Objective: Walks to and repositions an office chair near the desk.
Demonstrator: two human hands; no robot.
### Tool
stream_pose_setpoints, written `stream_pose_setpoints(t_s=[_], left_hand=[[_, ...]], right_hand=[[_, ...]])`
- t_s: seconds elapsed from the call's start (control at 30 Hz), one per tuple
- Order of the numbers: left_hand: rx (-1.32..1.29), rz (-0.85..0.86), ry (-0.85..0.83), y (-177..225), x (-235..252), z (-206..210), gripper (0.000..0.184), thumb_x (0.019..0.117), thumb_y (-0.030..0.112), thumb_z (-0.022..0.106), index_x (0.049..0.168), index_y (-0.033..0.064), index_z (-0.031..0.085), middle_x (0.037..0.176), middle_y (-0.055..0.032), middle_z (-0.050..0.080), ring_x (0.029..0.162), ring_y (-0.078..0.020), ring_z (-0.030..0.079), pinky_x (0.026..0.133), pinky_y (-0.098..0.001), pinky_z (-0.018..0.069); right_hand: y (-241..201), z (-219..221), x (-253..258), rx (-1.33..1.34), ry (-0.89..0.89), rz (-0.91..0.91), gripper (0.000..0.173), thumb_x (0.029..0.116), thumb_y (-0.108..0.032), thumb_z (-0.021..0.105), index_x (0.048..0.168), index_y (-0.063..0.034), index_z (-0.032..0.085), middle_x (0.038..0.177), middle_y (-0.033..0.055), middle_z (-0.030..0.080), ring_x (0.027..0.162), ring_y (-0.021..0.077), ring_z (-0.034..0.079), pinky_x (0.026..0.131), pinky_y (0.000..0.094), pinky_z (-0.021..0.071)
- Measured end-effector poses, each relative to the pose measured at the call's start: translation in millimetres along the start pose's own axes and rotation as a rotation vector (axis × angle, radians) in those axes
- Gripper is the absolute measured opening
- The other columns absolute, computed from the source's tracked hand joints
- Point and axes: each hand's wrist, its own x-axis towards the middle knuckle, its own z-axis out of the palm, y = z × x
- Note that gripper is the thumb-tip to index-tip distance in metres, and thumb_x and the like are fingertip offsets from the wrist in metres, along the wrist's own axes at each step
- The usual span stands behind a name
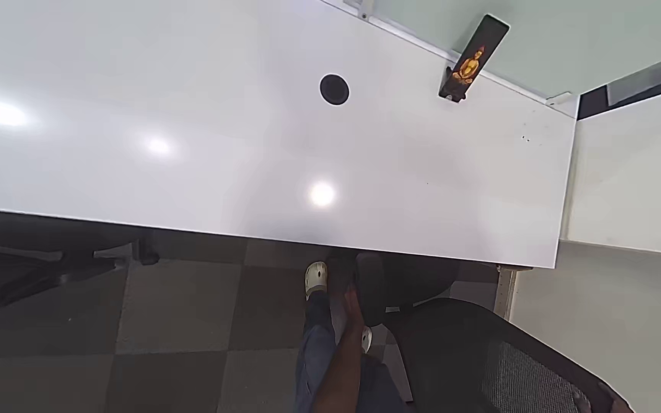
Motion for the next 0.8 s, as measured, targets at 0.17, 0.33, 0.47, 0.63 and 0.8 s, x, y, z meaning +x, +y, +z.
stream_pose_setpoints(t_s=[0.17, 0.33, 0.47, 0.63, 0.8], left_hand=[[-0.018, -0.112, -0.087, 6.0, -0.2, -10.3, 0.05, 0.11, 0.017, 0.027, 0.146, -0.0126, 0.045, 0.151, -0.033, 0.044, 0.145, -0.0402, 0.041, 0.123, -0.0455, 0.0293], [0.248, -0.08, -0.114, 13.2, 9.7, -10.2, 0.04, 0.1077, 0.011, 0.039, 0.135, -0.0119, 0.057, 0.137, -0.0324, 0.058, 0.132, -0.0415, 0.055, 0.115, -0.0488, 0.0412], [0.216, -0.094, -0.095, 4.4, 11.2, -6.1, 0.041, 0.1087, 0.012, 0.037, 0.138, -0.0116, 0.055, 0.139, -0.032, 0.057, 0.134, -0.0402, 0.054, 0.116, -0.0477, 0.0403], [0.286, -0.015, -0.139, 8.4, 7.7, -11.1, 0.044, 0.1058, 0.015, 0.041, 0.138, -0.012, 0.054, 0.137, -0.0333, 0.058, 0.131, -0.0423, 0.056, 0.113, -0.0521, 0.0429], [0.086, -0.063, -0.134, 9.0, 6.5, -16.1, 0.043, 0.1096, 0.011, 0.033, 0.138, -0.0161, 0.05, 0.141, -0.0357, 0.052, 0.137, -0.0414, 0.05, 0.118, -0.0463, 0.0383]], right_hand=[[-3.5, 2.0, 0.9, -0.028, -0.011, 0.09, 0.075, 0.0883, -0.018, 0.073, 0.151, 0.0042, 0.039, 0.151, 0.036, 0.041, 0.143, 0.0436, 0.042, 0.119, 0.0504, 0.0346], [-0.7, 2.9, -0.4, -0.003, -0.002, 0.1, 0.075, 0.0876, -0.021, 0.073, 0.151, 0.0023, 0.041, 0.151, 0.0346, 0.041, 0.143, 0.0419, 0.043, 0.119, 0.0491, 0.0347], [1.8, 4.4, 1.1, 0.006, 0.005, 0.08, 0.074, 0.0881, -0.022, 0.074, 0.15, 0.0033, 0.041, 0.151, 0.0342, 0.042, 0.143, 0.0412, 0.042, 0.12, 0.048, 0.0336], [8.0, 5.8, -0.9, 0.035, 0.027, 0.061, 0.073, 0.0881, -0.02, 0.074, 0.149, 0.0041, 0.041, 0.149, 0.0359, 0.042, 0.141, 0.044, 0.043, 0.119, 0.0513, 0.0346], [11.6, 9.9, -16.8, 0.04, 0.016, 0.084, 0.074, 0.0898, -0.022, 0.072, 0.151, 0.0043, 0.039, 0.151, 0.0359, 0.04, 0.144, 0.043, 0.041, 0.12, 0.0497, 0.0329]])
